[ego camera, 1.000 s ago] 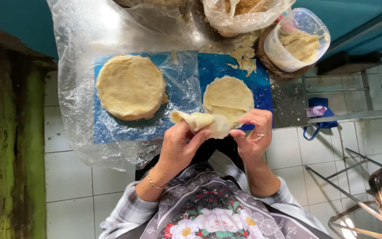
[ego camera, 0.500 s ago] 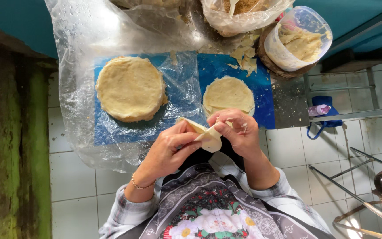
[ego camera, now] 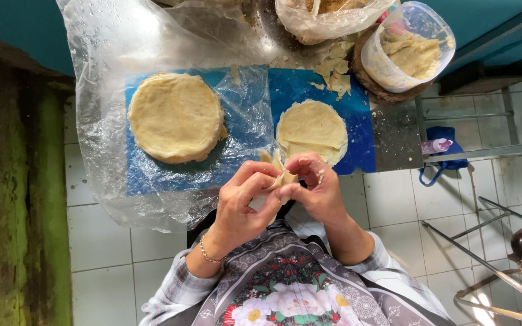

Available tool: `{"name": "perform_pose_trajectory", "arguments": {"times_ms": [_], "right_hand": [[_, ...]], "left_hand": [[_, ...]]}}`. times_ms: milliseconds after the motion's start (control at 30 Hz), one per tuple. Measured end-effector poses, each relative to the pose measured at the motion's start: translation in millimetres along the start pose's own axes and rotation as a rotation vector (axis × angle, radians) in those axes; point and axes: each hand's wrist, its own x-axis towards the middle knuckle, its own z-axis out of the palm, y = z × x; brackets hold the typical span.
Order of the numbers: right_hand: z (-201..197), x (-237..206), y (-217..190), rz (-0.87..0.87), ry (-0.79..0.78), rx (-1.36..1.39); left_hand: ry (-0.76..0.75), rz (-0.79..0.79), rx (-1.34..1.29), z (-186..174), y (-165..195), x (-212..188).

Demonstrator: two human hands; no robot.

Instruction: The person tears and stretches thin pieces of dough by hand and lays them in layers onto a round dough base on a plastic-covered table, occasionally reaching into a container of dough scraps and covering the base with plastic sheeting between layers. A second finished round dough base sits beside the work area.

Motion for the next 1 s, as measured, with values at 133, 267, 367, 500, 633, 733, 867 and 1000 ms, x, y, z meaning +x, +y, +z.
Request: {"name": "perform_pose_trajectory", "arguments": {"times_ms": [133,267,367,500,633,733,867,1000], "right_hand": [[-1,-1,1,0.078,0.117,0.031],[10,-2,-7,-0.147,0.110,-0.201],[17,0,-20,-0.321,0.026,-0.401],[19,2,-30,-0.223,-0.011,-0.249],[20,-3,-24,-0.313,0.118,-0.473],[21,-11,-17,-0.306,0.213,-0.455],[14,-10,-10,-0.124,0.187,-0.217],[5,2,-3,-0.164,0.052,-0.241]], "left_hand": [[0.024,-0.050,-0.204,1,-14,-8],[0.052,-0.240,-0.413,9,-24,-12],[0.019,-0.242,-0.244,10,-22,-11],[-0.025,-0.227,-0.282,3,-19,1],[0.125,0.001,0.136,9,-11,0],[0.256,-0.035,0.087,17,-11,-4],[0.212,-0.123,-0.203,22,-16,-6],[0.110,-0.144,-0.291,22,-17,-4]]}}
